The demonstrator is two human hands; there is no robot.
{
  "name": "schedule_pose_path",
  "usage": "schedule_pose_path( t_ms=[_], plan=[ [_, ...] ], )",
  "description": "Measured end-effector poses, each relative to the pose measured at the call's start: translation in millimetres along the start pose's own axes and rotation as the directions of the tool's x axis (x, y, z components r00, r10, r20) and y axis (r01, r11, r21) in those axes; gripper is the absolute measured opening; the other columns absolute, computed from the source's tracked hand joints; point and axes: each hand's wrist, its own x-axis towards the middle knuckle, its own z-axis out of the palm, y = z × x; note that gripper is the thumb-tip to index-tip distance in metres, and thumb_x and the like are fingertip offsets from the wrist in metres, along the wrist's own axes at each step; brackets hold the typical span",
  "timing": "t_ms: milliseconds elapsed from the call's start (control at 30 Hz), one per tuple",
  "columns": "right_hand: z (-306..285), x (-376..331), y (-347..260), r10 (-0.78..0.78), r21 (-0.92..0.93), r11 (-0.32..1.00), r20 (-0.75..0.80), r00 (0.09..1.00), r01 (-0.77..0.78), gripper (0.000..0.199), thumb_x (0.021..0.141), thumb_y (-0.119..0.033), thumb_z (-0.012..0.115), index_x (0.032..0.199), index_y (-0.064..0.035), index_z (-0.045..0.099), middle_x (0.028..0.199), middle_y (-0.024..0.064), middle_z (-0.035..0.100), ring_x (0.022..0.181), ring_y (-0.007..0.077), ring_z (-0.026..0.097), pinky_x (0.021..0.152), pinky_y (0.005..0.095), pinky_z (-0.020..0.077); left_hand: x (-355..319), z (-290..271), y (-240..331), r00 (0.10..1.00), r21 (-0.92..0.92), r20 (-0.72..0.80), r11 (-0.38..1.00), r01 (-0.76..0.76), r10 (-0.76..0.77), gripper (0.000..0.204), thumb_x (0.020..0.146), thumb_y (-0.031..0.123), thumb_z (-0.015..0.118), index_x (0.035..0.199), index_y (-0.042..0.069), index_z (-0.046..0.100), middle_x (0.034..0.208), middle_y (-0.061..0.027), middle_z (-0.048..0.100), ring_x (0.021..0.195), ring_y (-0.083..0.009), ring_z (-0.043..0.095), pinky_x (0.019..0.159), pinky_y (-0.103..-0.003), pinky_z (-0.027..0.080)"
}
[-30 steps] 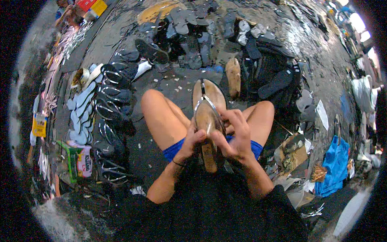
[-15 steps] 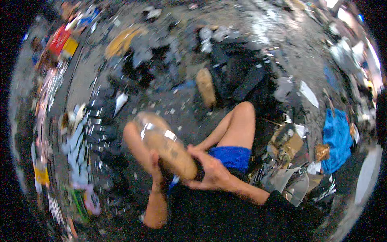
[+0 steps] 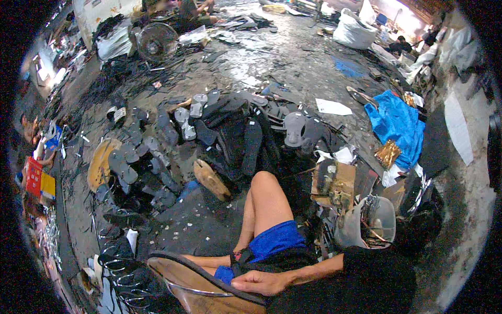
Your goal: The person sits on the floor and repeatedly presses the straps of black flip-flops onto a wooden shoe last. They handle multiple sandals one at a time, turning them over and applying pressure to the strap area.
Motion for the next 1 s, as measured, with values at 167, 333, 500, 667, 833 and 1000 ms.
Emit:
schedule_pose_path(
  t_ms=[167, 333, 500, 667, 833, 1000],
  plan=[
    [-3.3, -3.9, 34.0, 0.049, 0.064, 0.997, 0.061, 0.997, -0.053, 0.039, 0.108, -0.038, 0.041, 0.096, -0.0035, 0.054, 0.087, -0.0094, 0.042, 0.083, 0.0041, 0.038, 0.074, 0.0247, 0.0378, -1.8, 4.9, 6.4, 0.997, 0.167, -0.001, 0.983, -0.078, 0.079, 0.073, 0.096, 0.061, 0.046, 0.127, -0.004, 0.055, 0.126, -0.0198, 0.061, 0.122, -0.0345, 0.055, 0.104, -0.046, 0.042],
    [-9.7, 25.3, 32.5, 0.049, 0.029, 0.998, 0.145, 0.988, -0.054, 0.048, 0.105, -0.046, 0.045, 0.102, -0.0004, 0.057, 0.093, -0.0049, 0.048, 0.091, 0.0086, 0.043, 0.080, 0.0266, 0.0407, -3.9, 12.0, 11.1, 0.989, 0.292, 0.017, 0.945, -0.148, 0.149, 0.071, 0.097, 0.059, 0.045, 0.125, -0.004, 0.057, 0.126, -0.0201, 0.061, 0.122, -0.0348, 0.054, 0.105, -0.046, 0.041],
    [-18.8, 22.2, -22.0, -0.032, 0.012, 0.999, -0.151, 0.988, 0.035, 0.051, 0.095, -0.033, 0.069, 0.127, 0.0009, 0.049, 0.122, 0.0095, 0.059, 0.118, 0.0157, 0.052, 0.102, 0.0370, 0.0421, -9.2, 5.1, 12.0, 0.979, 0.375, 0.023, 0.906, -0.197, 0.204, 0.069, 0.098, 0.058, 0.044, 0.124, -0.004, 0.058, 0.125, -0.0203, 0.061, 0.123, -0.0351, 0.054, 0.105, -0.046, 0.040],
    [-12.1, 26.8, -51.0, -0.328, -0.622, 0.728, 0.053, 0.943, 0.288, 0.104, 0.082, -0.040, 0.078, 0.155, 0.0016, 0.017, 0.158, 0.0254, 0.025, 0.144, 0.0367, 0.031, 0.117, 0.0439, 0.0266, -16.1, 0.5, 12.0, 0.966, 0.448, 0.023, 0.861, -0.239, 0.257, 0.067, 0.100, 0.056, 0.043, 0.122, -0.004, 0.060, 0.125, -0.0206, 0.062, 0.123, -0.0355, 0.053, 0.106, -0.047, 0.040],
    [-19.9, 34.5, -30.7, -0.241, -0.210, 0.946, 0.050, 0.969, 0.246, 0.121, 0.079, -0.044, 0.081, 0.155, 0.0005, -0.001, 0.163, 0.0237, 0.009, 0.150, 0.0307, 0.017, 0.119, 0.0401, 0.0220, -33.7, -1.2, 27.8, 0.943, 0.536, 0.029, 0.791, -0.295, 0.332, 0.065, 0.101, 0.055, 0.042, 0.121, -0.005, 0.061, 0.124, -0.0208, 0.062, 0.124, -0.0358, 0.053, 0.106, -0.047, 0.039],
    [-35.5, 13.8, -6.5, 0.118, 0.039, 0.992, -0.062, 0.991, -0.116, 0.112, 0.080, -0.045, 0.078, 0.154, -0.0001, 0.007, 0.150, 0.0217, 0.035, 0.140, 0.0299, 0.034, 0.114, 0.0389, 0.0301, -32.8, -17.6, 66.1, 0.833, 0.694, 0.247, 0.509, -0.509, 0.496, 0.056, 0.105, 0.042, 0.037, 0.110, -0.004, 0.069, 0.126, -0.0234, 0.061, 0.128, -0.0382, 0.048, 0.109, -0.048, 0.034]
  ],
)
